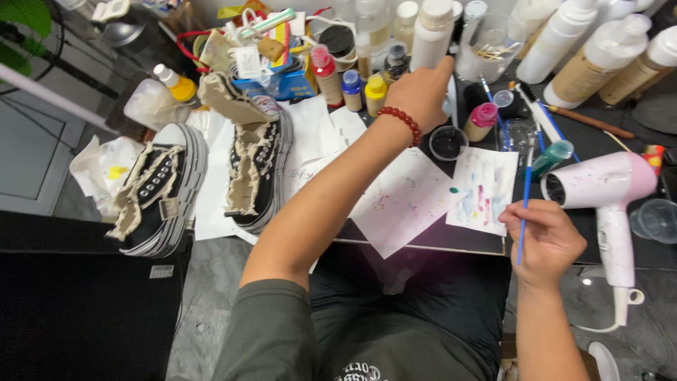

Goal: The person prepares and applies colorful liquid to a custom sneaker. Using a thin brush, the person mixes yellow and purple liquids in a small container before painting the edges and surfaces of the shoe's sole.

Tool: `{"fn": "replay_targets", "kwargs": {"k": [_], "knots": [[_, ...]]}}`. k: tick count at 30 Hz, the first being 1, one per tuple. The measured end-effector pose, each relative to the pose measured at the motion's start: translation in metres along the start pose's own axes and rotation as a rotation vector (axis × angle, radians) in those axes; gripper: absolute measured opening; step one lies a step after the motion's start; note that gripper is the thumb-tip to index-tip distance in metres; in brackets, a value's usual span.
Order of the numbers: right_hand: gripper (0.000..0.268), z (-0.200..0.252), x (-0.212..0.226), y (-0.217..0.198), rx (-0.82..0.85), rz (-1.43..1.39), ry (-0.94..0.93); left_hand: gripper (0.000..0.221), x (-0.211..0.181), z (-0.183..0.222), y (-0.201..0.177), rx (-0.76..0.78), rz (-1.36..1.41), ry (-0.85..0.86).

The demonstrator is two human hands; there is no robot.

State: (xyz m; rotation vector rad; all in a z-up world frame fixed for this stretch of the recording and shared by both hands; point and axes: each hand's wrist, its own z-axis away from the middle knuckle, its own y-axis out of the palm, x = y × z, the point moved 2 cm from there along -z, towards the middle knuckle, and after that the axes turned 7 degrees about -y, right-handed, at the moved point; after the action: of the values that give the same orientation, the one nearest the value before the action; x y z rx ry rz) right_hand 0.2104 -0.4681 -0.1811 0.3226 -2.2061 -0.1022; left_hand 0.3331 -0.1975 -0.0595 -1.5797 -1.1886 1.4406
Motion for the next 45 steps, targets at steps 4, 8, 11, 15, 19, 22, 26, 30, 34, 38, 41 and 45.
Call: {"fn": "replay_targets", "kwargs": {"k": [4, 8, 11, 15, 19, 22, 26, 30, 34, 38, 41, 45], "knots": [[0.012, 0.009, -0.008, -0.009, 0.005, 0.005, -0.02, 0.045, -0.014, 0.067, -0.02, -0.183, 0.157, 0.023], [0.012, 0.005, -0.011, -0.009, -0.008, -0.058, -0.024, 0.033, -0.021, 0.177, -0.033, -0.182, 0.316, 0.072], [0.017, 0.001, -0.001, -0.005, -0.013, 0.031, -0.041, 0.021, -0.013, 0.238, -0.031, -0.208, 0.441, 0.096], [0.034, -0.025, 0.016, 0.004, -0.02, 0.137, -0.151, 0.014, 0.014, 0.277, -0.02, -0.222, 0.52, 0.036], [0.032, -0.079, 0.019, 0.03, 0.02, 0.124, -0.139, 0.014, 0.031, 0.296, -0.014, -0.221, 0.533, 0.004], [0.025, -0.135, 0.011, 0.066, 0.089, 0.183, -0.096, 0.016, 0.034, 0.306, -0.011, -0.222, 0.561, 0.026], [0.022, -0.187, 0.008, 0.111, 0.195, 0.52, -0.268, 0.018, 0.037, 0.304, -0.014, -0.248, 0.54, 0.073], [0.017, -0.198, 0.008, 0.127, 0.275, 0.74, -0.488, 0.021, 0.042, 0.294, -0.018, -0.306, 0.56, 0.073], [0.018, -0.192, -0.012, 0.133, 0.341, 0.737, -0.308, 0.022, 0.046, 0.289, -0.012, -0.351, 0.575, 0.06], [0.019, -0.189, -0.026, 0.136, 0.442, 0.742, -0.293, 0.021, 0.046, 0.279, -0.009, -0.351, 0.618, 0.094], [0.02, -0.188, -0.034, 0.138, 0.48, 0.744, -0.241, 0.022, 0.045, 0.273, -0.006, -0.358, 0.623, 0.133], [0.022, -0.189, -0.038, 0.137, 0.524, 0.826, -0.226, 0.024, 0.048, 0.264, -0.002, -0.399, 0.629, 0.122]]}}
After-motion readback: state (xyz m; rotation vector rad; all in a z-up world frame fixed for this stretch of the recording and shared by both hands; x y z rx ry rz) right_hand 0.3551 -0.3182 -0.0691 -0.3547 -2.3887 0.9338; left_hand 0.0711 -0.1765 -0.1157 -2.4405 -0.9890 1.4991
